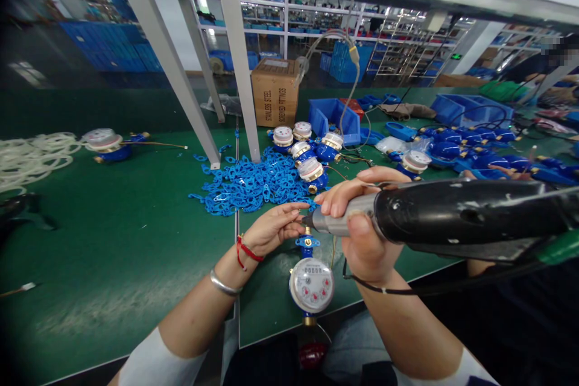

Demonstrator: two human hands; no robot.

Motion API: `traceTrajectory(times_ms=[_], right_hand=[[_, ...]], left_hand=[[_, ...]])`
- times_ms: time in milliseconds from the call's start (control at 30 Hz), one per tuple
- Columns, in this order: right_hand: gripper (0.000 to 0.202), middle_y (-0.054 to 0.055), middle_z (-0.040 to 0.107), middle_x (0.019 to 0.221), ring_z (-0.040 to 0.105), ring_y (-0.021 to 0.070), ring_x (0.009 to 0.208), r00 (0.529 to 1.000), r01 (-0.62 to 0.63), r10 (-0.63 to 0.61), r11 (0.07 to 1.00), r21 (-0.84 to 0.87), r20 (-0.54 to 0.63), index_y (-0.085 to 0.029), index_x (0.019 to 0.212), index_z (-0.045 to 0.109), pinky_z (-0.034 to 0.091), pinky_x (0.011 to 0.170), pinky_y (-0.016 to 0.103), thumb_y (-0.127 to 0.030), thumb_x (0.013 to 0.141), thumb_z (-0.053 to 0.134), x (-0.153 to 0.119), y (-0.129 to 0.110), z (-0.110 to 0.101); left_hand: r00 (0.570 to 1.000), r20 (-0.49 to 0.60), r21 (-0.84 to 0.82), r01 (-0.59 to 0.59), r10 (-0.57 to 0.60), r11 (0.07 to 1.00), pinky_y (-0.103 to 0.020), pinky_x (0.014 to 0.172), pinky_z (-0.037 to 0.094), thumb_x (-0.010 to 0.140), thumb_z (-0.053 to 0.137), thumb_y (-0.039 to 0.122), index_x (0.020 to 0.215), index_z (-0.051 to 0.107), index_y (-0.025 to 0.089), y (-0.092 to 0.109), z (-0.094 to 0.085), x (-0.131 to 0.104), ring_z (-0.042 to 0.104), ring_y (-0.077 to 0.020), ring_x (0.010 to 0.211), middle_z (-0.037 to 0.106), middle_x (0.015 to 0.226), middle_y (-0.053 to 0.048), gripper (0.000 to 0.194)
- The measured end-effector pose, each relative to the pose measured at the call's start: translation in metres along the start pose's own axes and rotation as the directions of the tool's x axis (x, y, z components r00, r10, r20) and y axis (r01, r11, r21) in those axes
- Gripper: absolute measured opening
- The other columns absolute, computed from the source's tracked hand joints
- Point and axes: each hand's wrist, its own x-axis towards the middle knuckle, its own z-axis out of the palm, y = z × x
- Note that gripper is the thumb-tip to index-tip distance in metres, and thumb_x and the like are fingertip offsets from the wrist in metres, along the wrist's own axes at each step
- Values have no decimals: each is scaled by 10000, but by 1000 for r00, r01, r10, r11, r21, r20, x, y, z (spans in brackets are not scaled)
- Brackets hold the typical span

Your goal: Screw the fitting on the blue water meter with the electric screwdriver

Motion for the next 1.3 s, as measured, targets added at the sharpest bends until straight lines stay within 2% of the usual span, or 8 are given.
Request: traceTrajectory(times_ms=[233,533,700,800,900,1000,1133,1300], right_hand=[[304,-41,519,619,502,148,550,1000,14,-14,999,40,-1,-254,1020,553,524,608,324,-356,785,719,0,-1,0],[293,-46,480,592,483,154,520,999,18,-17,1000,22,-41,-269,1006,573,515,566,326,-390,779,714,1,-6,1],[311,-50,469,574,472,156,505,999,13,-13,1000,-6,-47,-281,1002,568,512,543,329,-411,764,719,1,-6,-1],[312,-49,494,578,478,155,498,1000,-10,10,1000,1,-23,-270,1007,554,504,534,322,-381,766,717,1,-3,-5],[317,-50,514,586,489,150,493,996,-81,80,997,15,43,-254,1019,532,498,521,306,-376,784,706,-2,2,-9],[315,-42,537,606,515,147,514,987,-138,135,990,25,87,-227,1019,518,502,525,298,-373,804,696,-5,9,-12],[294,-34,564,636,538,143,531,979,-162,156,986,39,129,-216,1024,514,521,544,307,-336,816,685,-9,17,-12],[269,-41,573,651,551,144,542,971,-185,179,982,23,159,-239,1028,519,533,570,319,-314,818,671,-11,22,-11]], left_hand=[[999,24,50,-38,37,998,-146,586,549,868,616,160,1234,537,121,1,0,-2,676,-84,638,674,1085,-136,376],[993,107,93,-61,51,994,-156,509,524,865,612,228,1220,550,146,0,-2,-2,634,-61,536,664,1077,-104,370],[994,81,296,-88,67,951,-169,404,441,907,517,389,1234,533,165,-2,-1,0,593,-57,466,634,1136,-119,396],[974,-107,620,-90,198,780,-181,391,381,937,412,411,1038,592,141,-6,-5,4,515,-47,402,665,922,-68,340],[932,-141,888,-30,334,459,-192,455,381,920,432,370,746,568,151,-10,-13,8,520,-74,425,599,634,-9,312],[971,-106,932,22,214,362,-210,451,386,922,398,408,647,507,173,-15,-17,9,542,-102,415,576,562,-6,378],[996,-91,877,78,4,473,-211,398,395,917,375,444,694,491,191,-18,-14,7,580,-133,414,603,579,-12,357],[995,-21,833,71,-97,548,-207,405,432,900,429,439,738,484,189,-19,-10,7,618,-153,462,636,587,-28,303]])
